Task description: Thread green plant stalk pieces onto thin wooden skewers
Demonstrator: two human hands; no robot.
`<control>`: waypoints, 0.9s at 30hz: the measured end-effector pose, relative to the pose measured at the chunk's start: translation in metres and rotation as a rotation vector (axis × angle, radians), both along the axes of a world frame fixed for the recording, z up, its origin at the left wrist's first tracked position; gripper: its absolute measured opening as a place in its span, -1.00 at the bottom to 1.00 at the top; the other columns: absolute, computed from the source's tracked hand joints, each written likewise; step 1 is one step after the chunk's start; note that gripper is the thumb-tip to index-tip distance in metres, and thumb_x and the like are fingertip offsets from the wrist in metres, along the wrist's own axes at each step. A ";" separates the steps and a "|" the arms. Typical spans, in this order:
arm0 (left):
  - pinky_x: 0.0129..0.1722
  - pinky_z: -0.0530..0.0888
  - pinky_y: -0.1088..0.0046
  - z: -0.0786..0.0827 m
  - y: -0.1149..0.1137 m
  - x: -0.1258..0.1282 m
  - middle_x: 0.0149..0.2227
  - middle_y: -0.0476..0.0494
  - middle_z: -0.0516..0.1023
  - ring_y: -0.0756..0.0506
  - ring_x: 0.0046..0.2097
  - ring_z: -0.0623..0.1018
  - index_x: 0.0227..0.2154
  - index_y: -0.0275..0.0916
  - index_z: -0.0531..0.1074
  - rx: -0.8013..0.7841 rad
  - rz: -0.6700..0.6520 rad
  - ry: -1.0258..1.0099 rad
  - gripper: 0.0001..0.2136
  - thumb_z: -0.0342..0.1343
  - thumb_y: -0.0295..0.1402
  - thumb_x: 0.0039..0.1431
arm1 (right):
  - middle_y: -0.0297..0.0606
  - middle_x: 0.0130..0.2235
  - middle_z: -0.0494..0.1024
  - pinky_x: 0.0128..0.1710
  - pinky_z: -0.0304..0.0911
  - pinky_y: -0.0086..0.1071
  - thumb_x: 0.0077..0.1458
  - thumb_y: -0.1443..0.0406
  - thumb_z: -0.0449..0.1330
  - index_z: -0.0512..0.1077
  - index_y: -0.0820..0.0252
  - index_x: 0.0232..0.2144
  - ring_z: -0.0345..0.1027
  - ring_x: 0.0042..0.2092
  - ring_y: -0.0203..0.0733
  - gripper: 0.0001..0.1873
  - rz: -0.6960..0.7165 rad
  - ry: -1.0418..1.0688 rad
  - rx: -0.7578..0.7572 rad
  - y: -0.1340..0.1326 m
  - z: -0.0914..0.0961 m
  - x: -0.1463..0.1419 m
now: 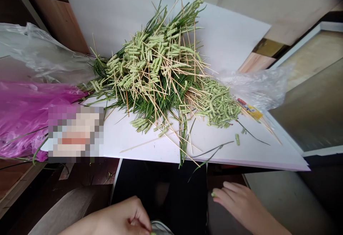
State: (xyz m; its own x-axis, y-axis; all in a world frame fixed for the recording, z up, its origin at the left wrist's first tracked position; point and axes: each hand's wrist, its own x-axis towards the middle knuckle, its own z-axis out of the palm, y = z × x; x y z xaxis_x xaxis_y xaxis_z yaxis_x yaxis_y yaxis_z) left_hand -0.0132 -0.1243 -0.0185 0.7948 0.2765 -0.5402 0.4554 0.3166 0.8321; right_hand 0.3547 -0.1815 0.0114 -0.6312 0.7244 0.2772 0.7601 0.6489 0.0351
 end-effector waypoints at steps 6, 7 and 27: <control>-0.15 0.47 0.43 0.089 0.062 0.008 -0.21 -0.11 0.70 -0.12 -0.20 0.64 -0.19 -0.13 0.65 0.882 0.205 -0.037 -0.72 0.13 -0.09 0.35 | -0.31 -0.38 0.59 -0.46 0.17 -0.28 0.57 0.18 -0.17 0.44 0.15 -0.25 0.42 -0.41 -0.17 -0.54 -0.076 0.171 -0.126 0.022 0.016 -0.022; -0.16 0.47 0.41 0.093 0.074 0.008 -0.20 -0.12 0.70 -0.14 -0.21 0.64 -0.18 -0.12 0.64 1.016 0.273 0.030 -0.73 0.13 -0.09 0.35 | -0.32 -0.39 0.58 -0.45 0.17 -0.29 0.56 0.18 -0.16 0.44 0.15 -0.25 0.41 -0.40 -0.16 -0.55 -0.067 0.199 -0.142 0.026 0.019 -0.032; -0.30 0.45 0.44 0.123 0.171 0.015 -0.29 -0.12 0.62 -0.07 -0.26 0.58 -0.23 -0.24 0.55 1.208 1.633 -0.318 -0.82 0.17 -0.25 0.25 | -0.17 0.08 0.55 0.07 0.32 0.02 0.17 0.46 0.41 0.63 0.09 -0.12 0.32 0.10 0.14 -0.75 -0.023 0.393 -0.028 0.167 0.039 -0.175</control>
State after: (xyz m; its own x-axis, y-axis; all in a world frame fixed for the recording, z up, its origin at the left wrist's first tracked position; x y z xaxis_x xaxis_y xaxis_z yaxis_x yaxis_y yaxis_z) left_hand 0.0015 0.0465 0.1048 -0.4954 0.7113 0.4986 0.2091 -0.4594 0.8633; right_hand 0.1800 -0.0141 0.0501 -0.4645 0.7477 0.4745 0.7264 0.6282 -0.2788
